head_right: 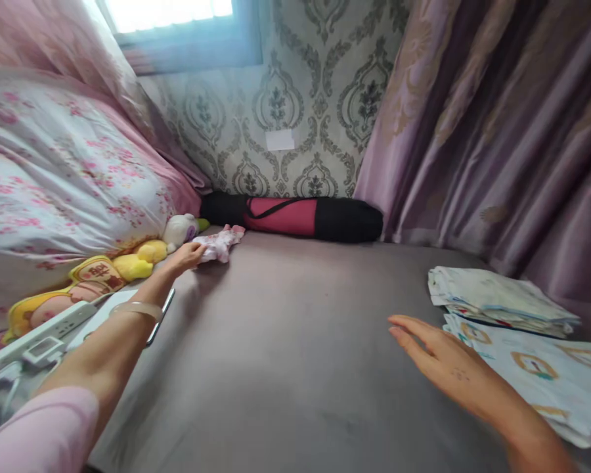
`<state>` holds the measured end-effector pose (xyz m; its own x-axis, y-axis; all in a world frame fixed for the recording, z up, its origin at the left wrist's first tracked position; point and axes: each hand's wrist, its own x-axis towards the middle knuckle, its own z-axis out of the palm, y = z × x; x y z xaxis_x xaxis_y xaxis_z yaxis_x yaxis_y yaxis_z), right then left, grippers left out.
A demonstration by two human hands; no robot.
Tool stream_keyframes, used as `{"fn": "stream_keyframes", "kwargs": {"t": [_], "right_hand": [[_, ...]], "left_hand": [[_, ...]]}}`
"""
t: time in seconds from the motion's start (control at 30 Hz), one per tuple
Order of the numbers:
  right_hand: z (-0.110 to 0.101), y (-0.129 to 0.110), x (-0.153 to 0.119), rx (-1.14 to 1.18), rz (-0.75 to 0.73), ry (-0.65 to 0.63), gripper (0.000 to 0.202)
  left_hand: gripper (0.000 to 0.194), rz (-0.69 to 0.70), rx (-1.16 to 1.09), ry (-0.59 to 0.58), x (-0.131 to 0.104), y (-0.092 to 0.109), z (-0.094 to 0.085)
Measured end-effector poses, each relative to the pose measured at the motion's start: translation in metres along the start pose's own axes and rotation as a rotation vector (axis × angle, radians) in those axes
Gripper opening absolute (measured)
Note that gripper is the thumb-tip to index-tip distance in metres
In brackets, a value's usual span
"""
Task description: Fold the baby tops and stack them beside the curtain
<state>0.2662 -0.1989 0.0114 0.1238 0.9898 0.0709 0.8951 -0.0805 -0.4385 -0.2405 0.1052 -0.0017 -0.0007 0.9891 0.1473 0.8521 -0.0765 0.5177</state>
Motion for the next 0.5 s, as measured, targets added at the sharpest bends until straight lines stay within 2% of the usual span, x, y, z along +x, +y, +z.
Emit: {"fn": "stream_keyframes", "kwargs": {"t": [0.13, 0.17, 0.23, 0.33, 0.43, 0.5], "right_hand": [[0.009, -0.047, 0.022, 0.050, -0.151, -0.036, 0.043], [0.014, -0.057, 0.028, 0.084, -0.185, -0.035, 0.040], [0.024, -0.077, 0.040, 0.168, -0.252, -0.025, 0.035], [0.037, -0.105, 0.055, 0.296, -0.283, 0.047, 0.030], [0.045, -0.129, 0.066, 0.431, -0.334, 0.211, 0.024], [0.051, -0.140, 0.074, 0.489, -0.374, 0.261, 0.022]], "left_hand": [[0.039, 0.070, -0.282, -0.009, -0.008, 0.064, 0.018], [0.035, 0.067, -0.518, -0.043, -0.014, 0.081, 0.023], [0.032, 0.035, -0.893, -0.156, -0.029, 0.112, 0.031], [0.035, -0.006, -1.210, -0.414, -0.058, 0.149, 0.040], [0.042, 0.017, -1.293, -0.649, -0.085, 0.171, 0.044], [0.047, 0.097, -1.259, -0.758, -0.098, 0.179, 0.042]]}}
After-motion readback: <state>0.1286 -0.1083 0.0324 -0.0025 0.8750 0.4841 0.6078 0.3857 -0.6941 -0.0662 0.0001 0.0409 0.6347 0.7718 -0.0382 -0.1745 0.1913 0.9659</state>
